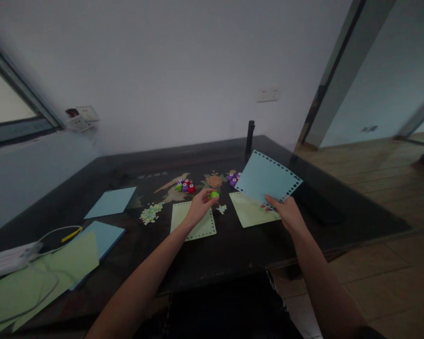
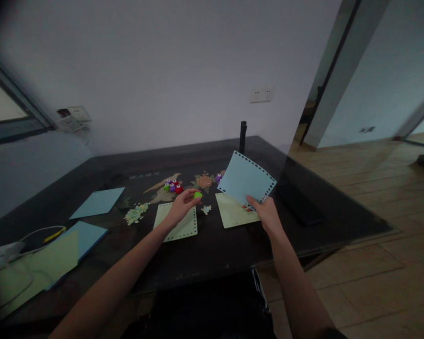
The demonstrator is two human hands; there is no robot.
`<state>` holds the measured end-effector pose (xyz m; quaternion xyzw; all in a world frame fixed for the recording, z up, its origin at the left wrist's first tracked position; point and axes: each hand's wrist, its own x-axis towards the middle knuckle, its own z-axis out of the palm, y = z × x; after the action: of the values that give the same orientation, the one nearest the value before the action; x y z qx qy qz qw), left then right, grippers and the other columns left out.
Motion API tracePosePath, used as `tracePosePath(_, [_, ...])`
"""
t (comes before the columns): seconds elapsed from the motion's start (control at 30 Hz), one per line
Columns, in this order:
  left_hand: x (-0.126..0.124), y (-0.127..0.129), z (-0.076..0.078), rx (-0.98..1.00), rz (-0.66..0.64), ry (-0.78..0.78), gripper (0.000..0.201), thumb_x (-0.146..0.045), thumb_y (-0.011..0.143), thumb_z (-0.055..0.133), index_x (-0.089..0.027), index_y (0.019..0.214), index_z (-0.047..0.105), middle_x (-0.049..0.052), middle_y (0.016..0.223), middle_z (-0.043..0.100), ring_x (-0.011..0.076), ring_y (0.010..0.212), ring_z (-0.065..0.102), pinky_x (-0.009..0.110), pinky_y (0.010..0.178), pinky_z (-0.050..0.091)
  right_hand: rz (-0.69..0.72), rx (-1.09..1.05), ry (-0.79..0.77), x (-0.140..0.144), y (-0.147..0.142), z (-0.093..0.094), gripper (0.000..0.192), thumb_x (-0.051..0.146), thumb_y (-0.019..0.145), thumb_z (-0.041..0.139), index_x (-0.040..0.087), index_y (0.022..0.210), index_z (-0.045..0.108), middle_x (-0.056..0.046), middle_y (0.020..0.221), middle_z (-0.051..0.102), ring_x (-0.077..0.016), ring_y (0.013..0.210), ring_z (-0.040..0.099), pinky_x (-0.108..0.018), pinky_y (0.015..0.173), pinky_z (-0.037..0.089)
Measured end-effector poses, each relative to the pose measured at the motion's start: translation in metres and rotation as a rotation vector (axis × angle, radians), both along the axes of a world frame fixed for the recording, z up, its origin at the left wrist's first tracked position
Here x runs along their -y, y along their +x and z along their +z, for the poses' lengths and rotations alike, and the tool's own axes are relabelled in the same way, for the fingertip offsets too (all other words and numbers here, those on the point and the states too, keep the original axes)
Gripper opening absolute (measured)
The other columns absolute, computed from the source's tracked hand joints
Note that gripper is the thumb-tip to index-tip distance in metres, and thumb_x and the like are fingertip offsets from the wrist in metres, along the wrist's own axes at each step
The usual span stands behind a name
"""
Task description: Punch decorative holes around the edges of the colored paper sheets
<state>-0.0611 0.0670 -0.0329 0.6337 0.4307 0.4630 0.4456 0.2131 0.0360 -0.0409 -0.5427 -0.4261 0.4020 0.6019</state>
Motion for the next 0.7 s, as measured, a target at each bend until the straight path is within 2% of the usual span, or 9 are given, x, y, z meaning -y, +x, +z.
tracePosePath(0.07, [-0.003, 0.000, 0.002, -0.005, 0.026, 0.002, 0.031, -0.031, 0.074, 0.065, -0.015, 0.099, 0.057, 0.006, 0.092, 0.065, 0.0153, 0.074, 0.064, 0.029, 0.074, 0.050, -0.024, -0.012, 0.016, -0.001, 0.013, -0.002, 0.037, 0.037, 0.058, 0.075, 0.014, 0.085, 0.067, -0.009, 0.082, 0.073, -0.0238, 0.061, 0.067, -0.038, 0.059, 0.056])
tracePosePath(0.17, [-0.011, 0.004, 0.007, -0.045, 0.068, 0.006, 0.033, -0.031, 0.073, 0.066, -0.014, 0.100, 0.059, 0.007, 0.094, 0.066, 0.0149, 0.072, 0.063, 0.028, 0.071, 0.049, -0.093, 0.046, 0.072, -0.002, 0.032, -0.007, 0.034, 0.035, 0.057, 0.075, 0.015, 0.084, 0.068, -0.009, 0.087, 0.073, -0.0253, 0.074, 0.068, -0.038, 0.069, 0.056])
tracePosePath(0.27, [-0.025, 0.014, 0.012, -0.053, 0.089, -0.003, 0.033, -0.032, 0.072, 0.066, -0.014, 0.099, 0.062, 0.008, 0.096, 0.066, 0.0141, 0.069, 0.063, 0.026, 0.066, 0.048, -0.140, 0.141, 0.064, -0.002, 0.043, -0.013, 0.034, 0.035, 0.056, 0.074, 0.014, 0.083, 0.069, -0.010, 0.089, 0.073, -0.0276, 0.080, 0.068, -0.043, 0.076, 0.053])
tracePosePath(0.4, [-0.054, 0.036, 0.012, -0.051, 0.081, -0.070, 0.034, -0.034, 0.077, 0.061, -0.013, 0.104, 0.061, 0.008, 0.090, 0.067, 0.0119, 0.063, 0.062, 0.022, 0.058, 0.045, -0.136, 0.224, 0.063, -0.001, 0.046, -0.019, 0.042, 0.037, 0.058, 0.072, 0.012, 0.090, 0.068, -0.012, 0.093, 0.072, -0.0286, 0.083, 0.067, -0.046, 0.080, 0.051])
tracePosePath(0.57, [-0.092, 0.061, 0.004, -0.285, 0.208, -0.096, 0.027, -0.032, 0.080, 0.057, -0.013, 0.100, 0.061, 0.008, 0.087, 0.068, 0.0117, 0.062, 0.062, 0.022, 0.059, 0.045, -0.139, 0.195, 0.107, -0.001, 0.044, -0.023, 0.043, 0.037, 0.062, 0.069, 0.012, 0.098, 0.066, -0.013, 0.101, 0.070, -0.0275, 0.088, 0.066, -0.046, 0.082, 0.050])
tracePosePath(0.7, [-0.110, 0.070, 0.000, -0.394, 0.233, -0.103, 0.027, -0.035, 0.078, 0.061, -0.014, 0.093, 0.065, 0.007, 0.078, 0.069, 0.0145, 0.064, 0.063, 0.024, 0.061, 0.045, -0.135, 0.142, 0.126, -0.001, 0.043, -0.023, 0.041, 0.039, 0.063, 0.066, 0.013, 0.095, 0.066, -0.012, 0.100, 0.071, -0.0274, 0.089, 0.066, -0.046, 0.083, 0.050])
